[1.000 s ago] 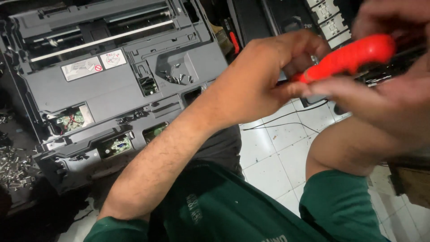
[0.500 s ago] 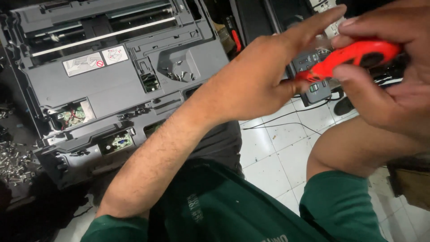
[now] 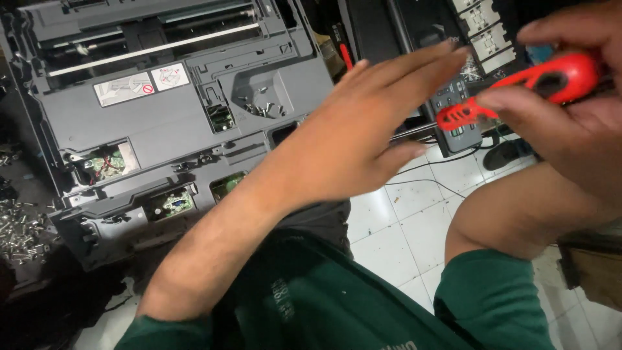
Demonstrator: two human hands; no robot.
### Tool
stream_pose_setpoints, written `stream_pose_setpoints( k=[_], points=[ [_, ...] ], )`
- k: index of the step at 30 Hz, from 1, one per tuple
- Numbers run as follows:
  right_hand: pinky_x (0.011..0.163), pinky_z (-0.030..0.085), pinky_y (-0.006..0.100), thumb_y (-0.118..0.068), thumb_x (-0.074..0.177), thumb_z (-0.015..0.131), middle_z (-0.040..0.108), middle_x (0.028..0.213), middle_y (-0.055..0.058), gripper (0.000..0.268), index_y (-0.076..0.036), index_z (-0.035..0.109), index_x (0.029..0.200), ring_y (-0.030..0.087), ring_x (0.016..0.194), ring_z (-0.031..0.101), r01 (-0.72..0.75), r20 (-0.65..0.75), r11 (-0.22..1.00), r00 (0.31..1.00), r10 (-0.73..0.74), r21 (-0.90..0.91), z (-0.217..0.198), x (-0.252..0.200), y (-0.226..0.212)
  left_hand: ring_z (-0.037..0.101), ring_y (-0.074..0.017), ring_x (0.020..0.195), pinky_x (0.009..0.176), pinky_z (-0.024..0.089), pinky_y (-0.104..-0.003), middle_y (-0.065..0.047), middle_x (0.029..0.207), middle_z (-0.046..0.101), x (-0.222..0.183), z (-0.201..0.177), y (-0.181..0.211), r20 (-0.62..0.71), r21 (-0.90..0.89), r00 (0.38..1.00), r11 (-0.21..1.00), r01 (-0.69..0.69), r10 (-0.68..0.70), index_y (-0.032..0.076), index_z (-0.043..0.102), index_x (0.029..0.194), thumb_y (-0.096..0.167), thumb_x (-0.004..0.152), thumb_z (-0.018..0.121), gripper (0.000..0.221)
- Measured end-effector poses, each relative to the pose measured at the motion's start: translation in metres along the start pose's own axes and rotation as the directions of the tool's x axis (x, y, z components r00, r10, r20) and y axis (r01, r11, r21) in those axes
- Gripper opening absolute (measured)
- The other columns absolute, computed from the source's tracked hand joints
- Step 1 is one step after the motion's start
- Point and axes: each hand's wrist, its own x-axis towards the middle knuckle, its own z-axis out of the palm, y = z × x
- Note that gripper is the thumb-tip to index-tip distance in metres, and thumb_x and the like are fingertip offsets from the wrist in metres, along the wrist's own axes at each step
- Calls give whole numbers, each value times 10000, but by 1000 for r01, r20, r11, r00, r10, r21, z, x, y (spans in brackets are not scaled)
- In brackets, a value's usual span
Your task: Reattaching the internal components and main cover of a printer using a screwdriver.
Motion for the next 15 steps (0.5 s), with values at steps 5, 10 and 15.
stream_pose_setpoints(
  k=[5, 10, 15],
  points=[
    [1050, 473, 450, 44, 1054, 763, 542, 1388, 383, 556, 267, 487, 1481, 368, 1098, 549, 72, -44, 991, 997, -67, 117, 7, 15, -9, 535, -341, 1435, 1176, 386, -624, -162, 1563, 508, -60, -11, -3, -125, 173, 991, 982, 71, -50, 62, 470, 1488, 160, 983, 705, 565],
    [995, 509, 461, -296, 812, 867, 755, 1141, 215, 550, 46, 729, 1220, 340, 1034, 710, 178, 211, 978, 966, -152, -110, -5, 19, 28, 565, -290, 1381, 1206, 351, -613, -125, 1510, 569, -124, -22, -5, -194, 325, 956, 905, 274, -219, 97, 488, 1483, 209, 945, 726, 599],
    [1098, 474, 458, -121, 942, 1006, 607, 1281, 343, 831, 266, 594, 1550, 388, 1124, 600, -79, 13, 997, 997, 79, 8, 7, 12, -2, 606, -303, 1350, 1211, 384, -595, -145, 1449, 628, -175, -22, 8, -340, 379, 913, 855, 354, -227, 96, 591, 1381, 151, 920, 759, 494]
  ],
)
